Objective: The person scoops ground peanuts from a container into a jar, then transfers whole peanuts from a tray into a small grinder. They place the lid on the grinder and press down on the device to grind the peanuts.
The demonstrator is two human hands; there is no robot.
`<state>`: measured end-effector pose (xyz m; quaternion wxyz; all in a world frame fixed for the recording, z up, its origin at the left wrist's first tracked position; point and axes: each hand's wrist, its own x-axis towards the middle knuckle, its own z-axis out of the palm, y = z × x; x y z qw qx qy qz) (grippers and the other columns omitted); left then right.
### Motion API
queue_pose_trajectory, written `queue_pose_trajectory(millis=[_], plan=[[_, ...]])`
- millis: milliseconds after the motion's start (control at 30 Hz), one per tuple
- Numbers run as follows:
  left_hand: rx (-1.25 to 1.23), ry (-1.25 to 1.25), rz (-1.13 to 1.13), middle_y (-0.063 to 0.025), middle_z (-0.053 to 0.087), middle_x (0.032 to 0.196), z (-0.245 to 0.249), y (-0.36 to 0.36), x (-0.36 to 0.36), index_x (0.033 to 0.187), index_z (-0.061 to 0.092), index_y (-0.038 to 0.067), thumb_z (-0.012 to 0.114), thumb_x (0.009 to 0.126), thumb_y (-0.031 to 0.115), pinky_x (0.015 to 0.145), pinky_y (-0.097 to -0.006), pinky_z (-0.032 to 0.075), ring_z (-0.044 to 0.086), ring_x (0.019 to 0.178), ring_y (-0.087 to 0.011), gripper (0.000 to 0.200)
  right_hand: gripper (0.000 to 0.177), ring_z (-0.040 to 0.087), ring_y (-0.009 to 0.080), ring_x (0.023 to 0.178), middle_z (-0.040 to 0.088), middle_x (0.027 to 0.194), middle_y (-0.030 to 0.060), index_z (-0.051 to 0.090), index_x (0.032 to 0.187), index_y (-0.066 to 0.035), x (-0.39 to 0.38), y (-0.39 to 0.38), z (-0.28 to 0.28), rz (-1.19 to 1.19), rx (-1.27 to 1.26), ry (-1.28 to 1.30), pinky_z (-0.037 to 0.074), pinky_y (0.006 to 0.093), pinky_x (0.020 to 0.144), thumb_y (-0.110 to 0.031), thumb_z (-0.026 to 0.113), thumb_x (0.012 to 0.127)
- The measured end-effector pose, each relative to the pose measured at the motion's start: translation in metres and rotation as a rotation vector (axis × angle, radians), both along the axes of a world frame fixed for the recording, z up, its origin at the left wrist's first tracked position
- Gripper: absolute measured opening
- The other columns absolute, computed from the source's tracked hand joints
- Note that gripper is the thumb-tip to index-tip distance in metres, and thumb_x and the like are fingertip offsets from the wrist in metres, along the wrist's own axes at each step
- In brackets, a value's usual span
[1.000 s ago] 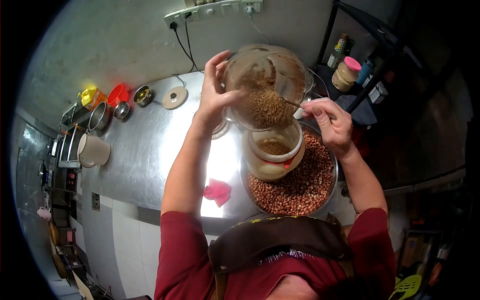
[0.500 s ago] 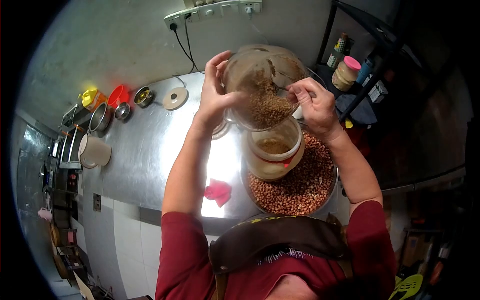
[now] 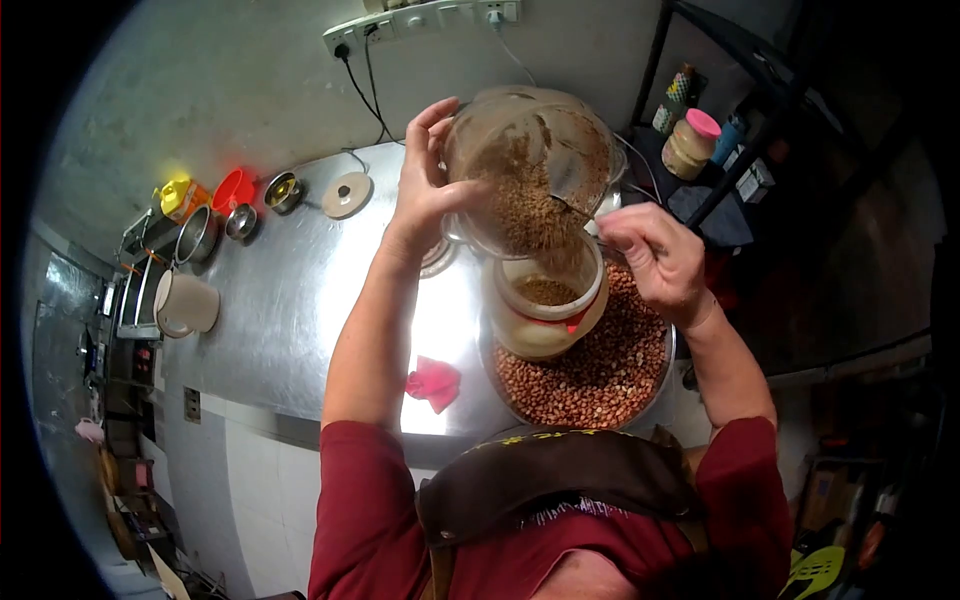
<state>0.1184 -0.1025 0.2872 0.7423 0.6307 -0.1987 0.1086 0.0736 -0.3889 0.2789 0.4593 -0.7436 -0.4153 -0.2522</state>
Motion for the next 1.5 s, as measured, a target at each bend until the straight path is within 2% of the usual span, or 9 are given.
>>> queue_pose_trajectory(millis=[33, 200, 300, 667, 933, 967, 1100, 1267, 1500], plan=[[-0.001, -0.005, 0.001, -0.0182, 0.046, 0.138, 0.0, -0.001, 0.0, 0.152, 0.032, 0.012, 0.083, 0.058, 0.018, 0.115, -0.0456, 0.039, 0.047, 0.132, -0.033, 0.107, 0.015, 0.068, 0.0185, 0.088, 0.07, 0.105, 0.0149, 0.066, 0.103, 0.006, 0.003, -0.003, 0.002, 0.016, -0.019, 0.005, 0.055, 0.0295, 0.08, -0.007, 0.057, 0.103], [0.0, -0.046, -0.003, -0.017, 0.047, 0.136, -0.002, -0.002, 0.0, 0.152, 0.033, 0.01, 0.084, 0.059, 0.018, 0.114, -0.0435, 0.04, 0.048, 0.131, -0.0311, 0.106, 0.019, 0.069, 0.0192, 0.104, 0.071, 0.119, 0.0156, 0.066, 0.115, 0.006, 0.043, 0.013, 0.012, -0.031, 0.154, -0.052, 0.054, 0.0299, 0.092, -0.007, 0.056, 0.104], [0.008, -0.047, -0.003, -0.0172, 0.047, 0.136, -0.005, -0.001, 0.004, 0.152, 0.031, 0.008, 0.084, 0.059, 0.021, 0.114, -0.0432, 0.039, 0.048, 0.13, -0.0311, 0.108, 0.024, 0.068, 0.0178, 0.106, 0.071, 0.121, 0.0134, 0.069, 0.113, 0.003, 0.06, 0.035, 0.002, 0.216, 0.417, 0.228, 0.053, 0.0303, 0.096, -0.018, 0.059, 0.104], [-0.008, -0.045, 0.002, -0.0178, 0.048, 0.136, -0.009, 0.0, 0.006, 0.153, 0.029, 0.006, 0.084, 0.06, 0.024, 0.113, -0.0433, 0.04, 0.048, 0.13, -0.0307, 0.109, 0.003, 0.068, 0.0309, 0.1, 0.071, 0.107, 0.0173, 0.064, 0.092, 0.001, 0.027, 0.046, 0.017, 0.42, 0.008, -0.072, 0.054, 0.0377, 0.087, -0.001, 0.065, 0.092], [0.009, -0.038, 0.03, -0.0181, 0.048, 0.137, -0.006, -0.002, 0.002, 0.152, 0.029, 0.007, 0.085, 0.061, 0.025, 0.113, -0.0432, 0.04, 0.048, 0.13, -0.0308, 0.109, 0.016, 0.068, 0.0364, 0.1, 0.069, 0.109, 0.0191, 0.06, 0.087, 0.0, 0.006, 0.015, 0.011, 0.488, -0.268, -0.083, 0.055, 0.0435, 0.087, 0.007, 0.07, 0.077], [0.018, -0.041, 0.037, -0.0181, 0.047, 0.137, -0.007, -0.002, 0.002, 0.152, 0.029, 0.007, 0.086, 0.06, 0.025, 0.113, -0.0432, 0.04, 0.048, 0.13, -0.0309, 0.109, 0.01, 0.068, 0.032, 0.095, 0.069, 0.1, 0.0153, 0.062, 0.087, -0.001, 0.008, 0.012, 0.01, 0.466, -0.262, -0.123, 0.055, 0.0389, 0.084, 0.001, 0.069, 0.081], [0.014, -0.041, 0.033, -0.0182, 0.047, 0.137, -0.006, -0.002, 0.002, 0.152, 0.029, 0.007, 0.087, 0.06, 0.025, 0.113, -0.0431, 0.04, 0.048, 0.13, -0.0309, 0.11, 0.008, 0.068, 0.0322, 0.096, 0.07, 0.108, 0.0196, 0.062, 0.088, 0.001, 0.01, 0.005, 0.022, 0.428, -0.17, -0.072, 0.054, 0.0403, 0.084, -0.004, 0.062, 0.095], [0.019, -0.079, -0.001, -0.0179, 0.047, 0.137, -0.006, -0.005, 0.004, 0.152, 0.029, 0.007, 0.085, 0.061, 0.02, 0.113, -0.0431, 0.04, 0.049, 0.13, -0.031, 0.108, 0.003, 0.069, 0.0285, 0.099, 0.071, 0.106, 0.0178, 0.064, 0.092, 0.002, 0.028, 0.038, 0.022, 0.347, 0.042, -0.114, 0.055, 0.0372, 0.086, -0.001, 0.066, 0.091], [0.03, -0.071, 0.028, -0.0181, 0.047, 0.137, -0.006, -0.003, -0.001, 0.152, 0.029, 0.008, 0.082, 0.061, 0.015, 0.113, -0.0426, 0.041, 0.049, 0.128, -0.0299, 0.106, 0.005, 0.064, 0.0293, 0.086, 0.065, 0.093, 0.0144, 0.064, 0.093, 0.0, 0.028, 0.054, 0.009, 0.399, -0.093, -0.025, 0.051, 0.0374, 0.078, -0.005, 0.064, 0.092]])
